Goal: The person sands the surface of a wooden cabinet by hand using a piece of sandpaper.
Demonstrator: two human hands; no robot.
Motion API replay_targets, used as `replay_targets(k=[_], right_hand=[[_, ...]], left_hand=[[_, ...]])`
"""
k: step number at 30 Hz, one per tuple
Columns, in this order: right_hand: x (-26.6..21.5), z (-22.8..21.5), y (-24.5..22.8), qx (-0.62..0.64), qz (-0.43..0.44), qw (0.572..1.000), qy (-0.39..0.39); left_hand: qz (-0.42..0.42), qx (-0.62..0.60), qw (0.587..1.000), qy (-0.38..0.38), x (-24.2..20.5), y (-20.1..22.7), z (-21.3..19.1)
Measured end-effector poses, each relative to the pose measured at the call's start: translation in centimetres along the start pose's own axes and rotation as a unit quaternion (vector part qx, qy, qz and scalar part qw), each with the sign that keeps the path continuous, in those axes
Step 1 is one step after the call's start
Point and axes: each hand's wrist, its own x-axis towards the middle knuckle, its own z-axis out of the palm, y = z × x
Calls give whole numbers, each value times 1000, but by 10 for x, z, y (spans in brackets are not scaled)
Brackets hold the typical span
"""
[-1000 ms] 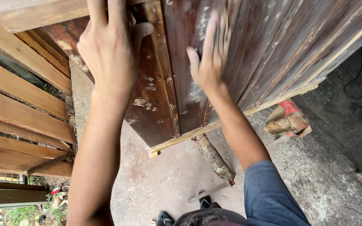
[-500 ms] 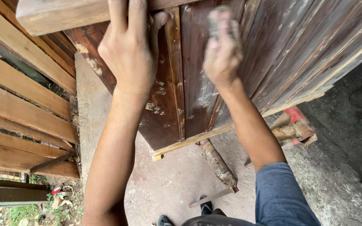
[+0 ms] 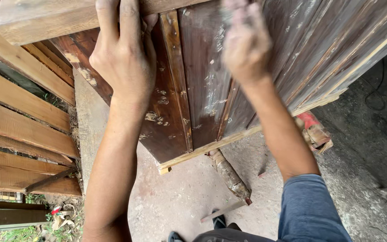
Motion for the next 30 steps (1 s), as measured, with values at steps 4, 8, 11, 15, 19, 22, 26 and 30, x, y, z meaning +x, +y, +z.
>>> replay_targets(k=[4, 8, 11, 15, 19, 22, 26, 30], right_hand=[[-8, -11, -12, -28, 92, 994, -42], [7, -22, -4, 13, 21, 996, -89], [5, -56, -2, 28, 73, 990, -119], [2, -15, -51, 20, 105, 993, -57], [-3, 19, -78, 70, 102, 992, -27], [-22, 24, -109, 131, 144, 981, -12], [-32, 5, -128, 139, 160, 977, -25], [-10, 43, -92, 218, 200, 955, 3]], left_hand=[[-12, 12, 999, 28, -1, 3, 10], [-7, 13, 1000, 23, -5, 0, 8], [-7, 18, 999, 41, -3, 0, 16], [-12, 22, 999, 23, 0, -3, 11], [-6, 9, 1000, 19, -6, 1, 6], [-25, 23, 999, -4, -7, -1, 10], [-34, 16, 999, 2, -6, 5, 6], [-28, -1, 1000, -12, -4, 2, 5]])
